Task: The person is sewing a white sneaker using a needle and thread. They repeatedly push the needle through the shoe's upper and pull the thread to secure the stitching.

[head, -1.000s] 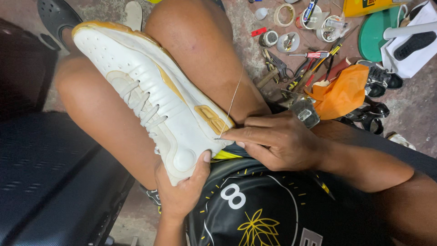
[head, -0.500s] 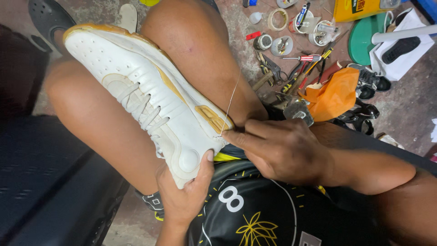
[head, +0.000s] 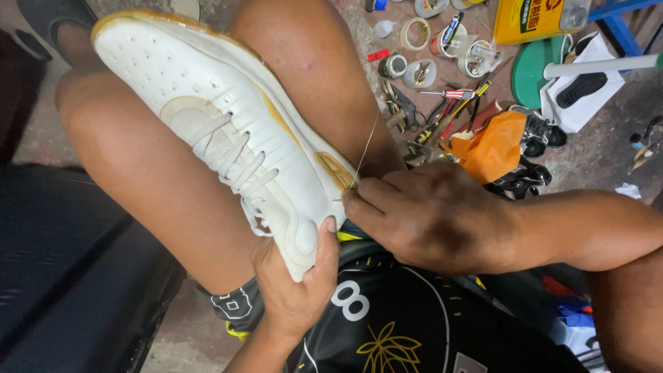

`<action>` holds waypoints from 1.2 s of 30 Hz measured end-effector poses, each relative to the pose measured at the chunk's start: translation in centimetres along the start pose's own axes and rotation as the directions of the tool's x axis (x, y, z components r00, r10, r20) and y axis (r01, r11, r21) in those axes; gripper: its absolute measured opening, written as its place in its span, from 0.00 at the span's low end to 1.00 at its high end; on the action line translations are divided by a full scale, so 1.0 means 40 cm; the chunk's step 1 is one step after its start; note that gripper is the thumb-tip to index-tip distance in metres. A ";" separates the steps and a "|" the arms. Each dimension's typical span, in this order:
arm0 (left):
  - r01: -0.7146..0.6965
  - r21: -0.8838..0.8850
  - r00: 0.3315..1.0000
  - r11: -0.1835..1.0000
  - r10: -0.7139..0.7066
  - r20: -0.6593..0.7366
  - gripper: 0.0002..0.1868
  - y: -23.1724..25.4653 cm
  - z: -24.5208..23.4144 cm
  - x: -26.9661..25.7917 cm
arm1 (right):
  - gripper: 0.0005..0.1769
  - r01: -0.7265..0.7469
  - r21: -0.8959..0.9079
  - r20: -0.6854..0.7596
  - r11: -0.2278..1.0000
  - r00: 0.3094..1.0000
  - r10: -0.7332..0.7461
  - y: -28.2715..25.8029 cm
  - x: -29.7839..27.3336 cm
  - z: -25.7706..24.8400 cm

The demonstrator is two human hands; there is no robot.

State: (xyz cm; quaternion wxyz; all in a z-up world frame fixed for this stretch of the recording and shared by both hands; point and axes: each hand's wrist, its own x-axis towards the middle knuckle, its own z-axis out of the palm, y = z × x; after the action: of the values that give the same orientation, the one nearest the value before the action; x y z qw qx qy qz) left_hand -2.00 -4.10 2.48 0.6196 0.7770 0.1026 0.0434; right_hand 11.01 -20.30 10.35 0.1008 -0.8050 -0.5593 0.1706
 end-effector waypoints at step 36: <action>-0.224 0.444 0.929 0.868 0.328 -0.172 0.25 0.100 -0.074 0.073 | 0.04 -0.303 0.642 0.122 0.704 0.947 0.297 0.133 -0.053 0.073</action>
State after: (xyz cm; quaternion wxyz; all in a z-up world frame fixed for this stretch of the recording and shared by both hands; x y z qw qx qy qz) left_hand 0.69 -1.48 6.86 0.4095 0.8865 0.0714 0.2035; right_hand 13.83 -24.26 6.12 0.3432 -0.7980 -0.3265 0.3726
